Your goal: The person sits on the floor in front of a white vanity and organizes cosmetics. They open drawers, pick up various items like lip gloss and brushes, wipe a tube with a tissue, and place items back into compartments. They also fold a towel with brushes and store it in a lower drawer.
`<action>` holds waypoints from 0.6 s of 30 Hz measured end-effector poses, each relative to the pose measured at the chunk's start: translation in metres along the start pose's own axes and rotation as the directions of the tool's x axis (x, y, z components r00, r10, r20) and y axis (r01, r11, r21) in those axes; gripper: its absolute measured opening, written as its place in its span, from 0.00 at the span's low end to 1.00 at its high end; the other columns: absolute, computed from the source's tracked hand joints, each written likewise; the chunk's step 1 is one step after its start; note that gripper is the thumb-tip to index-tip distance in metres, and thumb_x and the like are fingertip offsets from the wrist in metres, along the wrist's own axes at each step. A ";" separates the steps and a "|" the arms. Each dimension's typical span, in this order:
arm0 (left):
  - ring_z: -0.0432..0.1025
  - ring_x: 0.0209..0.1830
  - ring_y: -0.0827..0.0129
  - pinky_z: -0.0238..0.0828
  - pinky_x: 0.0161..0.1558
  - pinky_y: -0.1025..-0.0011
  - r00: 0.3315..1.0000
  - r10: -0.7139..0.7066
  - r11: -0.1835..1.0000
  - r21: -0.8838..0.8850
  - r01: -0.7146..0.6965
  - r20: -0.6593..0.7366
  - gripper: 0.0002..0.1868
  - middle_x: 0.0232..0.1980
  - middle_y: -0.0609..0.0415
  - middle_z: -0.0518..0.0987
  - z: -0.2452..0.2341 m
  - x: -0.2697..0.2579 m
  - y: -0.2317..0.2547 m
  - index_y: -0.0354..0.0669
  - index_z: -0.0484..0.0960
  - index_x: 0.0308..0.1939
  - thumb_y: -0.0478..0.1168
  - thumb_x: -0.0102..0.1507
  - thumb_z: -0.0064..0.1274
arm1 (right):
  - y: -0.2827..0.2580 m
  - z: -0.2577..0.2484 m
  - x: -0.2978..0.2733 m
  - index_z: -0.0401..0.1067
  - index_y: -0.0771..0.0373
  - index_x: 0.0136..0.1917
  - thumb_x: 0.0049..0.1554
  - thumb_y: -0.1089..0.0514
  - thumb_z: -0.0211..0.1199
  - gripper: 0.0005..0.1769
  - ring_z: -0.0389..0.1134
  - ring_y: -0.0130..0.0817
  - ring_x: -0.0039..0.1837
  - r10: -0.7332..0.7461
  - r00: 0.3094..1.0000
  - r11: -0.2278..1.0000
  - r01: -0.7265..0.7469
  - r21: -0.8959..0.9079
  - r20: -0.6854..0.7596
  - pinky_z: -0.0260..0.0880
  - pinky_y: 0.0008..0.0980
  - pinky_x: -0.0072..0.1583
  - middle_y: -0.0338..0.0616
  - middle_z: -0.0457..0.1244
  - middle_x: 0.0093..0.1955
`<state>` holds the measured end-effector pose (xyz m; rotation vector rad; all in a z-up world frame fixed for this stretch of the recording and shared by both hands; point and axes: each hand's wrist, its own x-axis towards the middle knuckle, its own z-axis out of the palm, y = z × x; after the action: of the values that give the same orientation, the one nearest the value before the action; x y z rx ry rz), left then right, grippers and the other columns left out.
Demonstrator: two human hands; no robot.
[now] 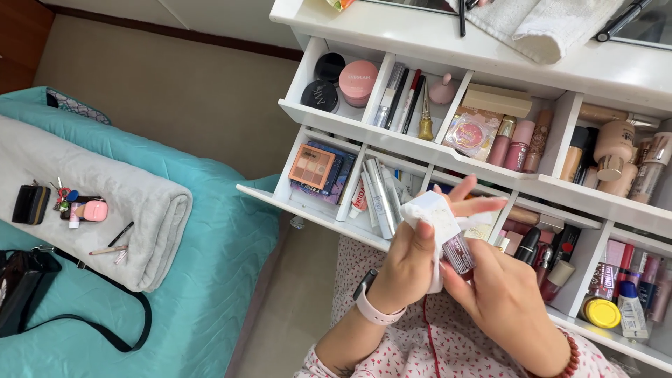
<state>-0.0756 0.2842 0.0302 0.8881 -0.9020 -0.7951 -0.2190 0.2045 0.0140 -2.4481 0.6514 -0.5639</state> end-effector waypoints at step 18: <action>0.63 0.79 0.59 0.40 0.89 0.57 0.990 0.026 0.999 -0.024 -0.030 -0.135 0.20 0.61 0.42 0.80 0.007 -0.002 -0.026 0.32 0.74 0.55 0.48 0.82 0.35 | -0.012 0.000 0.028 0.69 0.68 0.54 0.50 0.50 0.69 0.24 0.67 0.45 0.42 -0.174 0.980 0.953 0.141 -0.269 -0.102 0.66 0.40 0.42 0.47 0.62 0.41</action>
<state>-0.0882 0.2733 0.0090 0.8940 -0.7818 -0.7123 -0.1927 0.1977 0.0280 -2.7468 0.6157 -0.7404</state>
